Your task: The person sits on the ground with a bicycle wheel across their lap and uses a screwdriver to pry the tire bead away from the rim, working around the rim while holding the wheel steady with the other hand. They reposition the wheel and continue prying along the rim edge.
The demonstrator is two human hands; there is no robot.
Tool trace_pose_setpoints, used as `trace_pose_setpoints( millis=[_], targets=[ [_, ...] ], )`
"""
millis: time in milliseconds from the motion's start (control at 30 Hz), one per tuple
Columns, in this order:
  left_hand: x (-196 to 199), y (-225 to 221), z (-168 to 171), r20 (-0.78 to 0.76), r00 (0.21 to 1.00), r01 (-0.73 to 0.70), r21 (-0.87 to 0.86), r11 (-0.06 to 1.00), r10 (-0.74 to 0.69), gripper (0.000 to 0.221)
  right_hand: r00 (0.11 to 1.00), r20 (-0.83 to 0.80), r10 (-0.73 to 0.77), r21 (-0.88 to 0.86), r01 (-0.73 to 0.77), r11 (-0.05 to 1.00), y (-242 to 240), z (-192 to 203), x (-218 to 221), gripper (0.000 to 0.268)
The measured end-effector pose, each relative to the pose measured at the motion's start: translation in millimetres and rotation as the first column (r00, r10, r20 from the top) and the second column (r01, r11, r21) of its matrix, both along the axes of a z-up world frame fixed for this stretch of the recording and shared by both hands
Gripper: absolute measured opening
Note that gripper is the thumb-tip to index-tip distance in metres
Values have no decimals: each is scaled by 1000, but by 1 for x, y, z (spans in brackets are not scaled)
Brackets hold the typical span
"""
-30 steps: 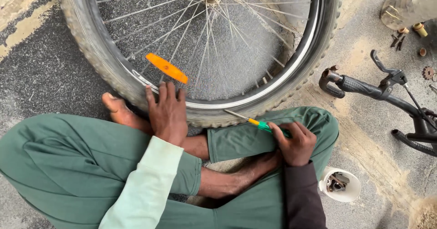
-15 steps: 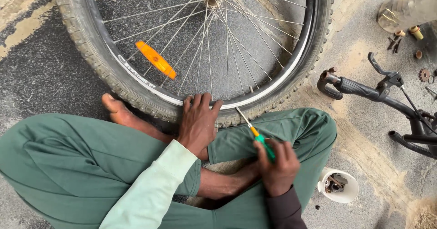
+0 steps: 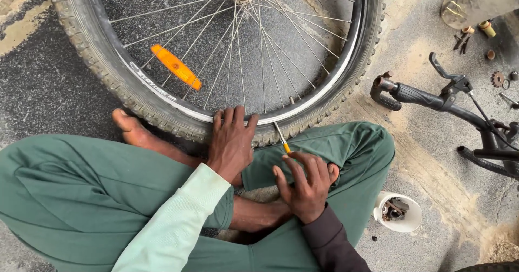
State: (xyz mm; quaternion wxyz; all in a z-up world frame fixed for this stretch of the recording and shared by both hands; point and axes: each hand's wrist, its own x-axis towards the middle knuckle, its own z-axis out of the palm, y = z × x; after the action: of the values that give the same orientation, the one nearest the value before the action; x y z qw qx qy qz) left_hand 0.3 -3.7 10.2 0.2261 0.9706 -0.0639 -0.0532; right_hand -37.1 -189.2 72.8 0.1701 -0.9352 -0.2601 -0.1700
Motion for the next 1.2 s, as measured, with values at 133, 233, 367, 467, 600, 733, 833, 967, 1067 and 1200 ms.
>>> trace_pose_setpoints(
  millis=[133,233,367,467,600,733,833,967,1067,1200],
  targets=[
    [0,-3,-9,2,1000,-18,-15,1000,18,68,992,81,99,104,-107,989,7,10,26,18],
    [2,-2,-13,0,1000,-3,35,999,3,75,976,130,173,231,-199,952,18,11,61,13],
    [0,-2,-16,-19,1000,-7,4,1000,7,78,989,142,-38,364,-16,931,23,-1,120,25],
    [-4,-3,-16,25,1000,-15,21,1000,14,78,987,80,-136,477,82,875,-5,-36,179,39],
    [-7,-5,-7,82,997,-1,150,989,-11,71,903,-117,-413,380,424,822,-54,-87,222,52],
    [-4,-2,-12,61,998,-26,148,989,17,70,840,-196,-506,188,539,821,-97,-121,193,55],
    [-9,-2,-9,32,999,-5,165,986,0,72,905,-128,-406,427,420,801,-90,-93,146,48],
    [-2,-9,9,-43,998,48,151,987,-42,101,868,-137,-477,272,496,824,-87,-62,106,39],
    [-6,-12,-12,13,1000,-1,209,978,-2,94,864,-237,-445,266,498,825,-87,-55,81,34],
    [-2,-17,-52,149,989,-24,260,965,-16,47,865,-247,-437,192,486,853,-94,-53,48,32]
  ],
)
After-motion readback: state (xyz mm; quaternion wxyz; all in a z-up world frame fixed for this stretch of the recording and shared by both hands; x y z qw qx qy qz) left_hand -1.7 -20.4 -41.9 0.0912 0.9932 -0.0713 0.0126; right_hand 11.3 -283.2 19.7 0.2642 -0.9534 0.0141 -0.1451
